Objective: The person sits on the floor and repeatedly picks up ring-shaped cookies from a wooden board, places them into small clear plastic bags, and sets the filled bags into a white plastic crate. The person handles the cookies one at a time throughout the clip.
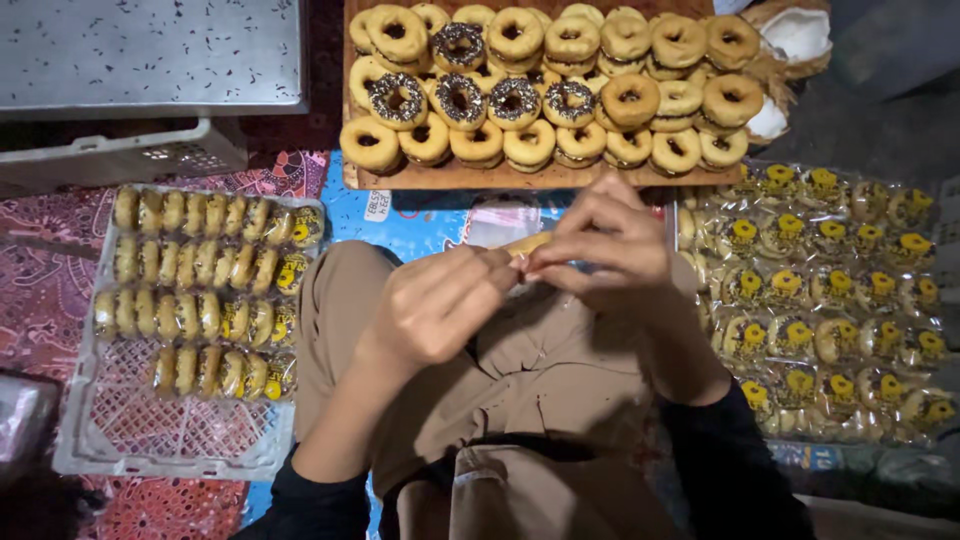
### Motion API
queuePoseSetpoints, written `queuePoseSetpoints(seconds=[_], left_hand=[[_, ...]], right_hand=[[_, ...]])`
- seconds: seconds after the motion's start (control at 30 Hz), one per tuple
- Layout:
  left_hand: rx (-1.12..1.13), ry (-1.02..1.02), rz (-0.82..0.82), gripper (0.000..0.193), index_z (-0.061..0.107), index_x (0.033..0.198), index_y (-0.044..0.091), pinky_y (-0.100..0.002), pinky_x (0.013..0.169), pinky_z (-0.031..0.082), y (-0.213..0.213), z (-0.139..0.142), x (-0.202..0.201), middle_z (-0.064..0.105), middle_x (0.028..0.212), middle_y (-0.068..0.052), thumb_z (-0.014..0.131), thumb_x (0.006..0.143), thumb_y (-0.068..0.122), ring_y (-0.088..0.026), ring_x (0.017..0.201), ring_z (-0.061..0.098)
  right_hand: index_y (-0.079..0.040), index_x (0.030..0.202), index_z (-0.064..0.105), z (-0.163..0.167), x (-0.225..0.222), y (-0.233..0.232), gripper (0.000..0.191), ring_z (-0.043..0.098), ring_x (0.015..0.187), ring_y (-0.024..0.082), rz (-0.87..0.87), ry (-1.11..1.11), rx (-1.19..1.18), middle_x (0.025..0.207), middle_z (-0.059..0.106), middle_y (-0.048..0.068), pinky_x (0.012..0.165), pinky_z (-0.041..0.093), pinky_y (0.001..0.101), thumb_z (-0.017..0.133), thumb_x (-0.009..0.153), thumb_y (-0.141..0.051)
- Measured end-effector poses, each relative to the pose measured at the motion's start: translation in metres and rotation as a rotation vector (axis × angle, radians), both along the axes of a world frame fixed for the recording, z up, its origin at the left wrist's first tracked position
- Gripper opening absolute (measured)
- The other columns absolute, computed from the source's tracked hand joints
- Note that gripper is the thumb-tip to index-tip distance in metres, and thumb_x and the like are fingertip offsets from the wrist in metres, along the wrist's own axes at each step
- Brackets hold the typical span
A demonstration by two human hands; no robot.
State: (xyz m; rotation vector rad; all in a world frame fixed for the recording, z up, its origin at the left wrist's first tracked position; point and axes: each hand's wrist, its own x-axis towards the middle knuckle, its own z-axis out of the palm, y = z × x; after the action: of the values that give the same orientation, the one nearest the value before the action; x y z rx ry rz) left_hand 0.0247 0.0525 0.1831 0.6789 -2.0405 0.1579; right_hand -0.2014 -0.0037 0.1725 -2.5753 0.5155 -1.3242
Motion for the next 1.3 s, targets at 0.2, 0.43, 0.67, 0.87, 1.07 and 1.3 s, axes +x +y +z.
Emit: queuePoseSetpoints(seconds=[0.2, 0.43, 0.67, 0.87, 1.07, 1.3], left_hand=[[0.151, 0.051, 0.075, 0.024, 0.071, 0.105, -0.004, -0.039, 0.074, 0.057, 0.004, -0.008, 0.018, 0.067, 0.098, -0.013, 0.073, 0.082, 0.004, -0.027, 0.088, 0.067], [0.675, 0.654, 0.384, 0.014, 0.060, 0.108, 0.002, -0.032, 0.070, 0.056, -0.025, -0.085, 0.034, 0.063, 0.107, -0.015, 0.055, 0.110, 0.015, -0.021, 0.085, 0.068], [0.755, 0.903, 0.561, 0.021, 0.061, 0.104, -0.002, -0.041, 0.072, 0.051, -0.017, -0.174, 0.057, 0.065, 0.090, -0.021, 0.059, 0.109, 0.018, -0.033, 0.081, 0.063], [0.935, 0.399, 0.922, 0.020, 0.065, 0.097, 0.000, -0.051, 0.067, 0.048, 0.056, -0.215, 0.058, 0.066, 0.084, -0.026, 0.060, 0.102, 0.018, -0.045, 0.078, 0.063], [1.081, 0.449, 0.830, 0.021, 0.063, 0.100, 0.000, -0.050, 0.068, 0.050, -0.067, -0.274, 0.039, 0.065, 0.082, -0.028, 0.068, 0.099, 0.020, -0.043, 0.079, 0.066], [0.443, -0.221, 1.148, 0.065, 0.046, 0.126, 0.007, -0.057, 0.095, 0.057, -0.114, -0.324, 0.003, 0.045, 0.135, -0.022, 0.078, 0.076, 0.034, -0.045, 0.119, 0.067]], right_hand=[[-0.005, 0.098, 0.061, -0.034, -0.017, -0.014, 0.033, 0.056, 0.089, 0.030, -0.461, 0.408, 0.037, 0.090, 0.059, 0.014, 0.078, 0.043, 0.0430, 0.070, 0.071, -0.021], [-0.004, 0.129, 0.057, -0.170, 0.003, -0.065, 0.045, 0.061, 0.106, 0.016, 0.274, 0.204, 1.207, 0.118, 0.066, 0.006, 0.092, 0.050, 0.0307, 0.073, 0.088, -0.012], [0.000, 0.092, 0.073, -0.283, 0.148, -0.005, 0.023, 0.059, 0.074, 0.012, -0.227, -0.681, 1.350, 0.084, 0.070, 0.006, 0.067, 0.046, 0.0257, 0.079, 0.098, -0.021], [-0.009, 0.082, 0.072, -0.300, 0.116, 0.018, 0.029, 0.071, 0.074, 0.012, -0.265, 0.163, 1.852, 0.077, 0.074, 0.001, 0.065, 0.054, 0.0247, 0.075, 0.092, -0.035], [-0.002, 0.096, 0.073, -0.297, 0.045, -0.091, 0.045, 0.066, 0.090, 0.034, -0.503, 0.442, 0.489, 0.093, 0.071, 0.014, 0.078, 0.050, 0.0473, 0.088, 0.063, -0.028], [-0.015, 0.092, 0.074, -0.285, 0.047, -0.100, 0.007, 0.071, 0.097, 0.020, -0.413, 0.753, 0.762, 0.099, 0.075, 0.003, 0.097, 0.044, 0.0436, 0.070, 0.088, -0.019]])
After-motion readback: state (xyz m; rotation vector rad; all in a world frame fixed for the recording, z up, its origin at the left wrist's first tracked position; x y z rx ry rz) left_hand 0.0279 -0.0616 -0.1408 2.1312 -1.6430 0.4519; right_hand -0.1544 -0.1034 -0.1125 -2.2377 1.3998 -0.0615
